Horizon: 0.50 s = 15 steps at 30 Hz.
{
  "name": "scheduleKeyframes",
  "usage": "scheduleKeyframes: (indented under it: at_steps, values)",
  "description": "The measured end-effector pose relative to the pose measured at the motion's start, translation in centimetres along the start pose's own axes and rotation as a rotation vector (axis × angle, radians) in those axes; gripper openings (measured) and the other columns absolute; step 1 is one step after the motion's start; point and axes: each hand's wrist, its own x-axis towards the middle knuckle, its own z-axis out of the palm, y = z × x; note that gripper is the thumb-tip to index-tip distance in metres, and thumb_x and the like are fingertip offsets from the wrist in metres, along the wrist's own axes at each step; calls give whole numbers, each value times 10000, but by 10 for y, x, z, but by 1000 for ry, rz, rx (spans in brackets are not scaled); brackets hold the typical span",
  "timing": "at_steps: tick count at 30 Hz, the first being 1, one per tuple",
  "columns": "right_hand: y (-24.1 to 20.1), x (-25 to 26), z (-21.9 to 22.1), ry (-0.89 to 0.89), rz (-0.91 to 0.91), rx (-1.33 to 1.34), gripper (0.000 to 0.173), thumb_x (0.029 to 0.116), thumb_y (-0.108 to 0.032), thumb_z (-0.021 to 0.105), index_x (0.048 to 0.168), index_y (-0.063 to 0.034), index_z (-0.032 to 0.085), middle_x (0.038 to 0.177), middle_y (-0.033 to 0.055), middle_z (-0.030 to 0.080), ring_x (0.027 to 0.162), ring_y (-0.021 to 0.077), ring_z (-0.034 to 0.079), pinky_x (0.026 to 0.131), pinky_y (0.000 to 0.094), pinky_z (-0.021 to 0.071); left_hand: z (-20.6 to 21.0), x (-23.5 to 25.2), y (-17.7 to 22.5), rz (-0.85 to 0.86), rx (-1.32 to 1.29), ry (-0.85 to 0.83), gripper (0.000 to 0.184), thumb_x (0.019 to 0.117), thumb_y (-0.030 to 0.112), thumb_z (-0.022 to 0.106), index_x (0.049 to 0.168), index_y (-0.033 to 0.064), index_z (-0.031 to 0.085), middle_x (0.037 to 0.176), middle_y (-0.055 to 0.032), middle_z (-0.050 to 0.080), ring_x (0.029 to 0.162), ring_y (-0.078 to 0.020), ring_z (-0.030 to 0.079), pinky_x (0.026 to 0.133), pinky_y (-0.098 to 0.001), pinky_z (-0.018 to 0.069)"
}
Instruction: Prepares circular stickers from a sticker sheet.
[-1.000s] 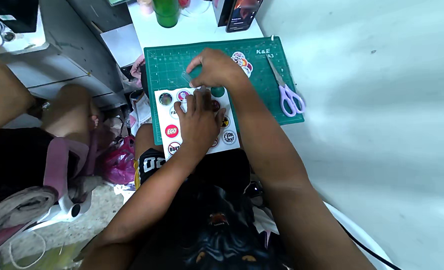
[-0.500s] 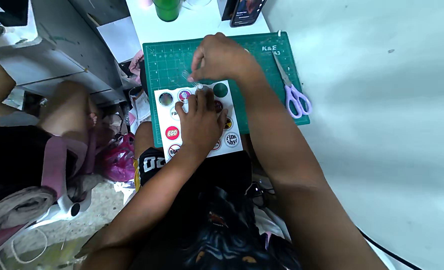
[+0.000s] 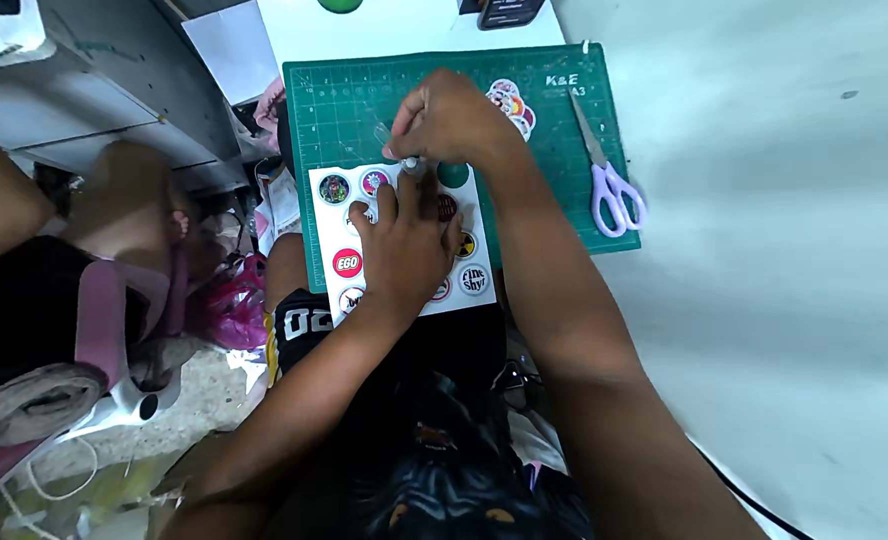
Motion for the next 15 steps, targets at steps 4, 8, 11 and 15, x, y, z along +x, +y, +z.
scheduleKeyframes:
  at_steps: [4, 8, 11, 15]
  values:
    - [4, -3, 4, 34, -29, 124, 535, 828, -254, 871, 1316, -241, 652, 1027, 123, 694, 696, 229, 652, 653, 454, 587, -3, 1, -1, 12, 29, -34, 606, 1038, 537, 352, 1519, 208, 520, 1460, -166, 498, 1232, -379, 499, 974, -649, 334]
    - [12, -4, 5, 46, -19, 240, 450, 862, -206, 840, 1279, -250, 677, 1053, 122, 708, 627, 203, 659, 573, 387, 592, -2, 2, 0, 20, 40, -12, 597, 1036, 529, 358, 1512, 212, 530, 1438, -153, 507, 1219, -374, 499, 960, -649, 333]
    - [16, -4, 7, 54, -12, 288, 373, 887, -211, 820, 1241, -238, 705, 1009, 99, 728, 604, 179, 656, 566, 360, 586, -3, 3, -1, 19, 41, -12, 593, 1038, 537, 355, 1491, 210, 553, 1443, -137, 514, 1224, -362, 506, 974, -641, 335]
    - [18, -3, 11, 73, -30, 266, 378, 901, -237, 804, 1271, -286, 741, 894, 86, 723, 607, 161, 632, 591, 366, 566, -3, 4, -1, 22, 45, -22, 609, 1037, 543, 346, 1529, 226, 511, 1437, -140, 521, 1227, -361, 506, 978, -638, 335]
